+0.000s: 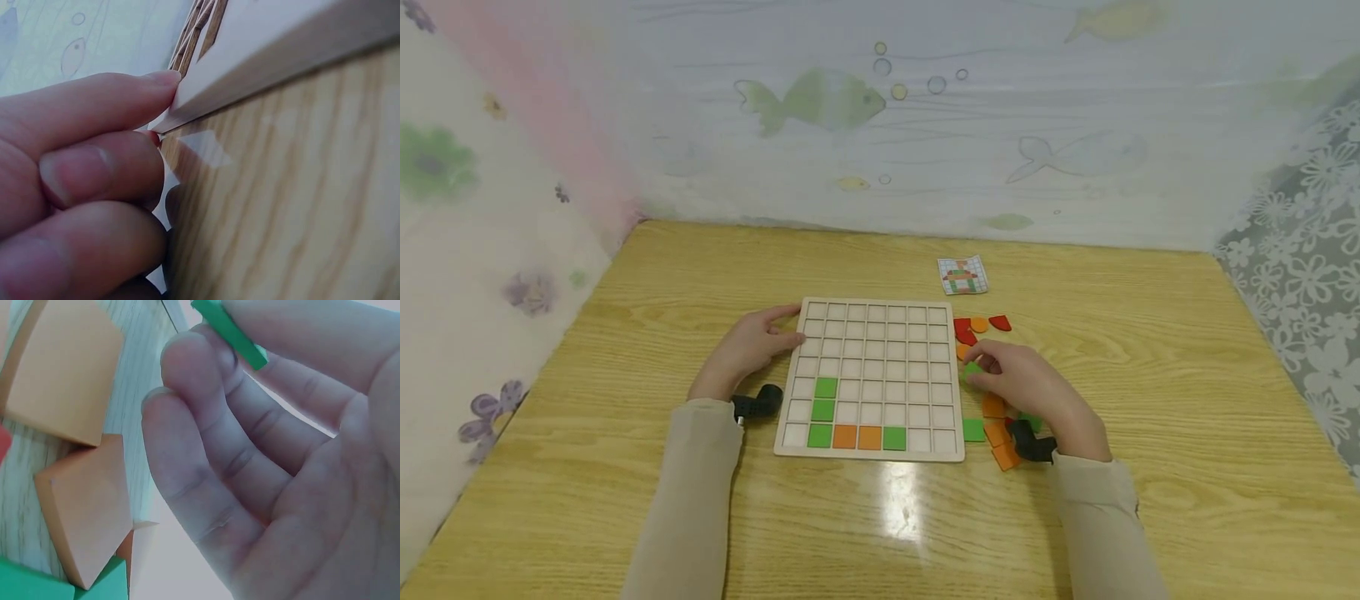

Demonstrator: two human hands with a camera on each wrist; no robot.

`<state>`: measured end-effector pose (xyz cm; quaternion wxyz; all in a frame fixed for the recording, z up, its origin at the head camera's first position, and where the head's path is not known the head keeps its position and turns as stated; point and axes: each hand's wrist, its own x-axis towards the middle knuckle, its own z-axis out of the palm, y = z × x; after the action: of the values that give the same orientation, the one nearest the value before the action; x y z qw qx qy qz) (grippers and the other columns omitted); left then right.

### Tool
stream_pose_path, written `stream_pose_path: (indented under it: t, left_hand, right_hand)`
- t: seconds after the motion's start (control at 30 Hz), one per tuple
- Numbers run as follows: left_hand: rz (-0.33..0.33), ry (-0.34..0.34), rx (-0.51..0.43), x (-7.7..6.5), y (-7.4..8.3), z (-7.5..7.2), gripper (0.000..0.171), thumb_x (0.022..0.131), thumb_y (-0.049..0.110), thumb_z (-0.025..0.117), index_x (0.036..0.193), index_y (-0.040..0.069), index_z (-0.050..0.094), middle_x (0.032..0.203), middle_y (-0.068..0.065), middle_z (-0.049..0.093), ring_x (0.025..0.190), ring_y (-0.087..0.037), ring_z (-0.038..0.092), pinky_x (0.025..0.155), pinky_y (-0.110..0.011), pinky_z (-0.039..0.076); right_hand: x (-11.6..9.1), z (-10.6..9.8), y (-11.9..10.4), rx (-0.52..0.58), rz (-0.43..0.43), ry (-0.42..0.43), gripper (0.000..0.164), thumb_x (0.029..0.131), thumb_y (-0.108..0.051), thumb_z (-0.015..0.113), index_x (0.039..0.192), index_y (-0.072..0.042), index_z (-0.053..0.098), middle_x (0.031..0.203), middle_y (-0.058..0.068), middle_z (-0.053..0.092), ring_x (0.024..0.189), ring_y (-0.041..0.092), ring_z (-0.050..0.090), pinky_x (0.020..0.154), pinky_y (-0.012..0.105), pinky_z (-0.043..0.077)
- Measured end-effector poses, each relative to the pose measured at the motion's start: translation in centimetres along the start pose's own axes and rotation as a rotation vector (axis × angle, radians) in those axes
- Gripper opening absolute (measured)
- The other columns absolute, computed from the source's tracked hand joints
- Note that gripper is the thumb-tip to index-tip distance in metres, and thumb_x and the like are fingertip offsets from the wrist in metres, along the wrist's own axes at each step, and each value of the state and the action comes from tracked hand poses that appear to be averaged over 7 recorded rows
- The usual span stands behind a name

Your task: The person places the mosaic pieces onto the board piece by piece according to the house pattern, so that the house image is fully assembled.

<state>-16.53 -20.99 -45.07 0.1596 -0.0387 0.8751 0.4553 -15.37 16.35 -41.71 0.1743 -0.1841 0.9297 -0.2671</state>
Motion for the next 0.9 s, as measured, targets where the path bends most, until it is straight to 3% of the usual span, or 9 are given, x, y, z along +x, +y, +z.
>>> stream_pose_path:
  t: [0.23,0.43,0.6,0.9]
  left_hand:
    - [-0.001,-0.004,-0.001,-0.1,0.1,-0.1,0.060,0.082,0.041,0.061,0.136,0.032,0.036,0.086,-0.008,0.059,0.052,-0.015,0.039,0.050,-0.029,0.039]
    - [0.008,0.004,0.011,0.1,0.0,-0.1,0.060,0.082,0.041,0.062,0.136,0.031,0.037,0.082,-0.009,0.058,0.051,-0.015,0.040,0.049,-0.029,0.040]
    - [0.010,0.003,0.018,0.1,0.0,-0.1,0.060,0.082,0.041,0.062,0.136,0.031,0.037,0.084,-0.007,0.059,0.052,-0.015,0.040,0.049,-0.029,0.040]
    - [0.015,0.006,0.042,0.1,-0.1,-0.1,0.060,0.082,0.042,0.061,0.136,0.031,0.037,0.088,-0.006,0.061,0.055,-0.017,0.042,0.051,-0.029,0.039]
  right_hand:
    - [0.1,0.1,-0.4,-0.013,-0.033,0.010,0.022,0.087,-0.030,0.058,0.107,-0.021,0.060,0.075,-0.001,0.049,0.063,0.015,0.044,0.055,0.029,0.038]
    - [0.5,0.7,-1.2,-0.059,-0.136,0.016,0.020,0.087,-0.030,0.058,0.104,-0.020,0.062,0.065,-0.004,0.044,0.060,0.012,0.040,0.058,0.027,0.035]
    - [0.6,1.5,-2.3,-0.050,-0.158,-0.018,0.020,0.088,-0.025,0.057,0.106,-0.019,0.063,0.066,-0.006,0.048,0.060,0.011,0.042,0.056,0.027,0.037]
    - [0.9,3.3,-3.9,-0.058,-0.176,-0.094,0.020,0.087,-0.028,0.057,0.106,-0.030,0.062,0.074,-0.010,0.052,0.067,0.009,0.047,0.062,0.025,0.041]
